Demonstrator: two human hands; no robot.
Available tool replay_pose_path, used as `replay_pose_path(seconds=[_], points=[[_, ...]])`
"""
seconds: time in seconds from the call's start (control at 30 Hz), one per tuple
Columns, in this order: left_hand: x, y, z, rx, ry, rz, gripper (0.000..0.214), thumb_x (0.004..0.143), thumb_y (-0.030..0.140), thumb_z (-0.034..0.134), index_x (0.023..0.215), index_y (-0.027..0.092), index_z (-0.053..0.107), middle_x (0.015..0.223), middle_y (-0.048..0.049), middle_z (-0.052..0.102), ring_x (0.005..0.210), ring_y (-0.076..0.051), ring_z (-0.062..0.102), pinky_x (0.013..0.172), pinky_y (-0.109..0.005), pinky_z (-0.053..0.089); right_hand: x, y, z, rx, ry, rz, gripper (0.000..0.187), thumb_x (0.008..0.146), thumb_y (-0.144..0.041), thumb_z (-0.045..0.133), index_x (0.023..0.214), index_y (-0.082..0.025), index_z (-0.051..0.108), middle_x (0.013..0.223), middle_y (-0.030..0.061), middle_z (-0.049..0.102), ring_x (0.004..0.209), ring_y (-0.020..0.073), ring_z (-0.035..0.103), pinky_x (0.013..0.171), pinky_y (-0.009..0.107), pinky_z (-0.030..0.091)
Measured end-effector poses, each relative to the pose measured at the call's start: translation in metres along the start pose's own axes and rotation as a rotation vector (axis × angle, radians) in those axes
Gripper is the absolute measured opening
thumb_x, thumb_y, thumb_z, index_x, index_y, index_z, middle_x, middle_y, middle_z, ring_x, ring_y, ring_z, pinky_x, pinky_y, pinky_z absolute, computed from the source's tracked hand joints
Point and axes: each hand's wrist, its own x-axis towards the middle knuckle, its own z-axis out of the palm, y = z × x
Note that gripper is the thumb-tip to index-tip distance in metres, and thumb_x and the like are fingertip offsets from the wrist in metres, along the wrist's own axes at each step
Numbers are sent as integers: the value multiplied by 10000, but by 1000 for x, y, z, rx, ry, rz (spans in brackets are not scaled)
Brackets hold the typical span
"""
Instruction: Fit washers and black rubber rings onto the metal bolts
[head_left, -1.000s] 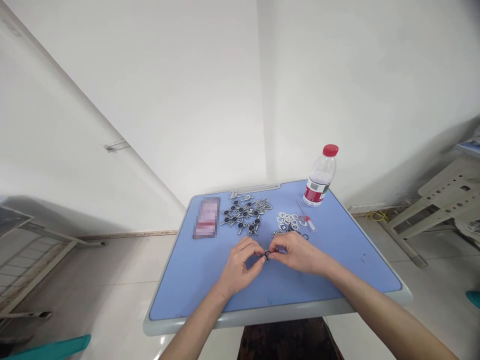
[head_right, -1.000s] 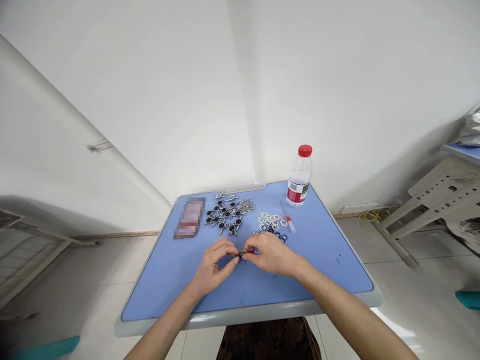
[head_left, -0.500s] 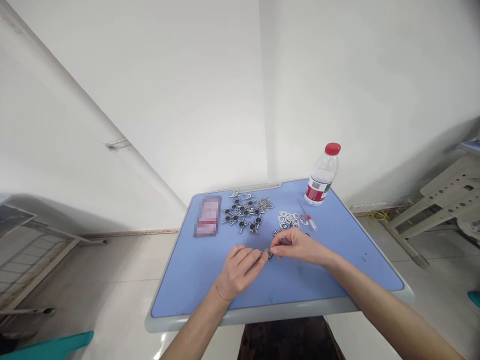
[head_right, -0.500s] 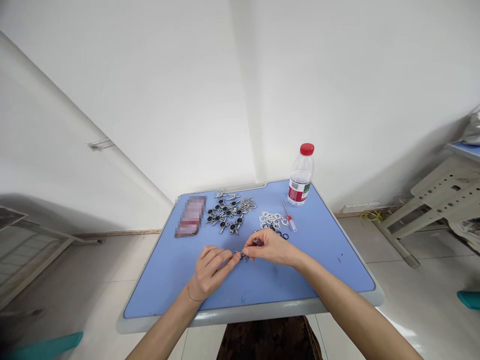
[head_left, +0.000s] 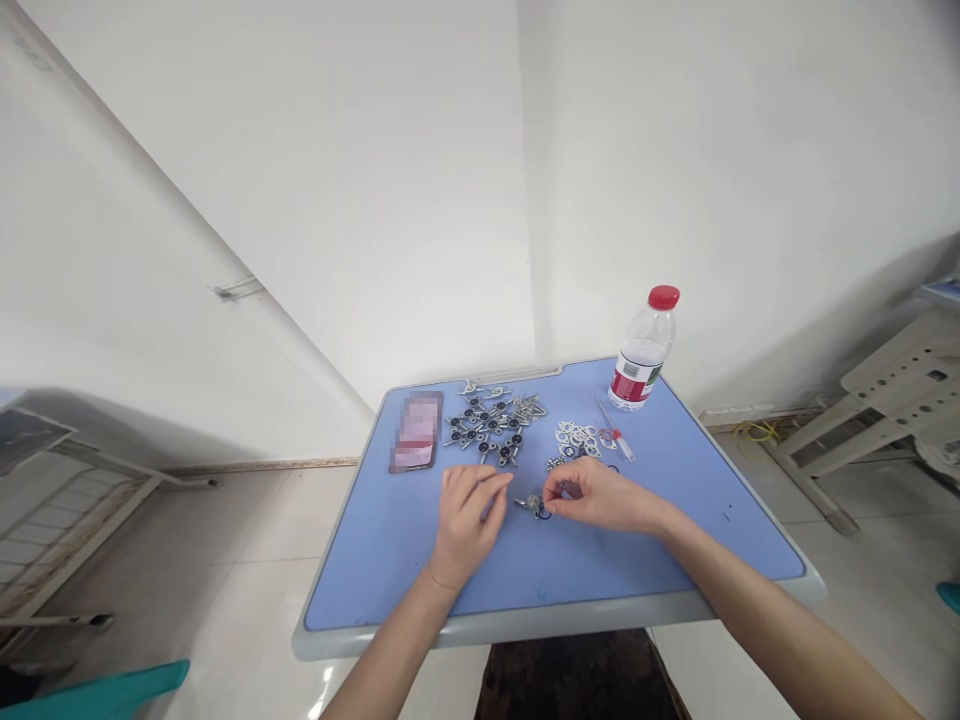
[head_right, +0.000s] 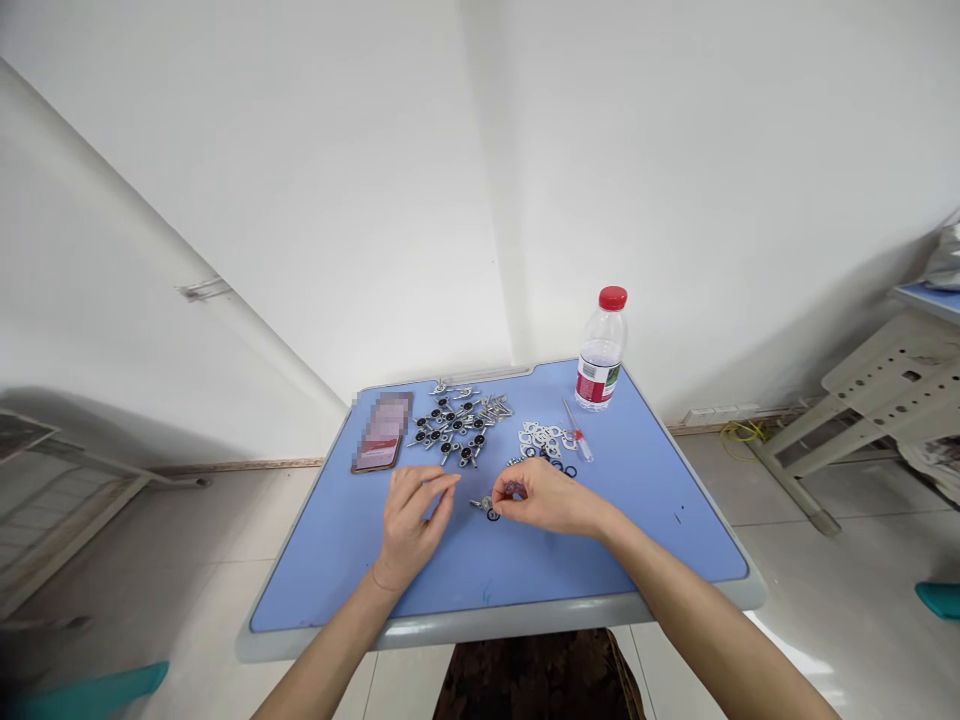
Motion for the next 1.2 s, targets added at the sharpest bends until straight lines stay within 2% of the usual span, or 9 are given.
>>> replay_pose_path(seconds=[0.07, 0.13, 0.27, 0.4, 0.87, 1.03, 1.2], points=[[1, -3, 2, -104, -17, -126, 161, 920, 164, 507, 1003, 229, 630, 921, -45, 644, 866, -181, 601, 788, -340, 441, -3, -5, -1, -117, 7, -82, 130, 805, -163, 548, 752, -179, 666, 718, -23, 632, 652, 108, 530, 623, 206, 393], [2, -4, 4, -178, -90, -192, 163, 929, 186, 497, 995, 228, 640, 932, -37, 651, 885, -180, 602, 813, -341, 441, -4, -7, 0, -179, -10, -150, 145, 811, -126, 543, 759, -186, 664, 743, -25, 643, 685, 106, 557, 657, 198, 403], [3, -3, 9, -220, -273, -234, 173, 924, 164, 496, 966, 227, 652, 917, -19, 690, 871, -178, 617, 817, -349, 416, -1, -3, 5, -282, -12, -214, 155, 817, -95, 552, 770, -193, 662, 770, -20, 650, 718, 107, 581, 686, 197, 410], [4, -1, 12, -240, -351, -249, 204, 908, 131, 498, 985, 229, 660, 953, -26, 711, 896, -188, 622, 822, -355, 420, 2, 3, 11, -377, 41, -203, 149, 829, -111, 556, 764, -196, 661, 754, -13, 655, 714, 123, 585, 683, 216, 408], [2, -1, 16, -279, -434, -205, 259, 879, 87, 487, 1033, 220, 648, 894, -24, 688, 852, -190, 600, 806, -357, 433, 15, 11, 20, -348, 191, 44, 138, 814, -164, 565, 760, -189, 689, 701, -3, 669, 653, 139, 591, 624, 232, 383], [1, -1, 16, -270, -425, -210, 264, 881, 95, 478, 1048, 222, 639, 892, -24, 688, 854, -191, 603, 800, -358, 438, 15, 12, 19, -321, 223, 79, 166, 856, -214, 532, 809, -192, 689, 682, -6, 656, 620, 133, 565, 602, 234, 370], [1, -1, 15, -273, -414, -220, 255, 857, 85, 506, 1027, 221, 639, 910, -22, 687, 865, -191, 604, 808, -359, 438, 14, 13, 10, -271, 343, 46, 203, 886, -265, 483, 815, -187, 656, 711, -2, 640, 605, 126, 522, 579, 234, 363]])
